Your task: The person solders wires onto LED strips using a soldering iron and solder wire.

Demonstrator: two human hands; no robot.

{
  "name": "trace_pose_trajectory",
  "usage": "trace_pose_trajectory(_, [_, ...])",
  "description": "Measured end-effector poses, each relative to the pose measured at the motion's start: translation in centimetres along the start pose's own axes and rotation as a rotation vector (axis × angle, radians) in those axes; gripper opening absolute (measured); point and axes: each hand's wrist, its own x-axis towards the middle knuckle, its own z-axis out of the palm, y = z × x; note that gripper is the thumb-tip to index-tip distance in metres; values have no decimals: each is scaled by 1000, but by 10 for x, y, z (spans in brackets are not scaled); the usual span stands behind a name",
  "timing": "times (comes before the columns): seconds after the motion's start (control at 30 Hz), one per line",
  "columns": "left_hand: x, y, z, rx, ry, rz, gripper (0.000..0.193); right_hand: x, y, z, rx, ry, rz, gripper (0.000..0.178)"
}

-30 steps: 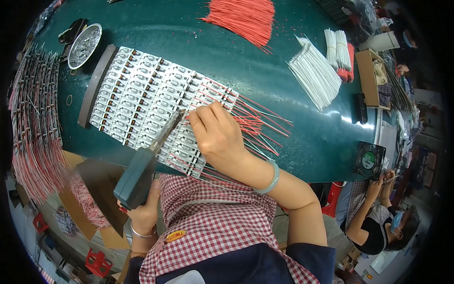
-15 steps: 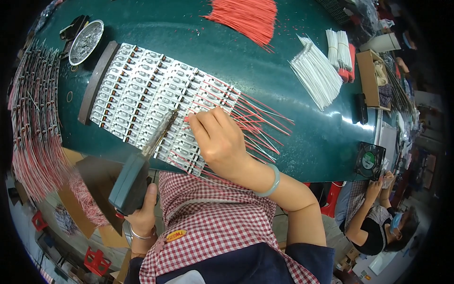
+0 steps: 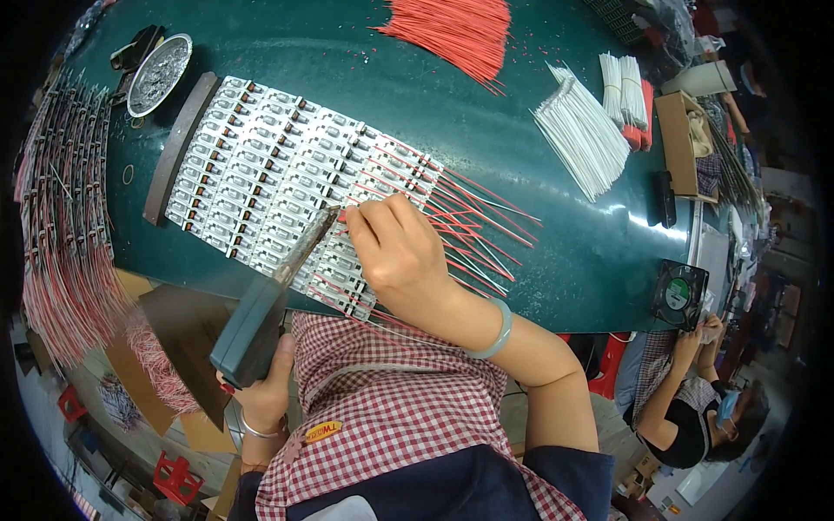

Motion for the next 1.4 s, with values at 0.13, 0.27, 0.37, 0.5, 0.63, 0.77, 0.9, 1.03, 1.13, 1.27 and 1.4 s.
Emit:
trace_pose_trajectory(0.13, [2,0,1,-11,-1,11,22,0,0,1,-6,7,-1,39])
trace_pose_trajectory(0.27, [3,-1,2,-24,1,3,21,2,0,0,-18,-17,-2,38])
trace_pose_trajectory(0.37, [3,0,0,4,-7,7,20,4,-1,-1,-22,-20,0,37])
trace_pose_trajectory(0.5, [3,2,0,19,-5,17,21,4,-2,-2,-39,-34,-3,35])
trace_pose_trajectory(0.63, [0,0,0,1,62,67,23,4,-1,-3,-54,-63,-31,31])
trace_pose_trajectory(0.77, [-2,1,-1,-22,70,42,24,1,0,-1,-51,-56,-24,31])
trace_pose_trajectory(0.9, [-8,-3,-4,-12,91,55,25,-1,-1,-3,-33,-39,-19,31])
trace_pose_trajectory(1.03, [-12,-5,-6,-31,99,-34,25,-12,-2,-14,-29,-53,10,32])
trace_pose_trajectory(1.13, [-14,-7,-8,-16,109,-36,25,-19,-5,-36,14,-87,69,34])
trace_pose_trajectory(1.27, [-18,-21,-11,1,122,135,34,-19,-16,-91,30,-166,165,36])
trace_pose_trajectory(1.4, [-21,-26,-10,-126,113,-23,37,-11,-32,-123,-53,-31,252,36])
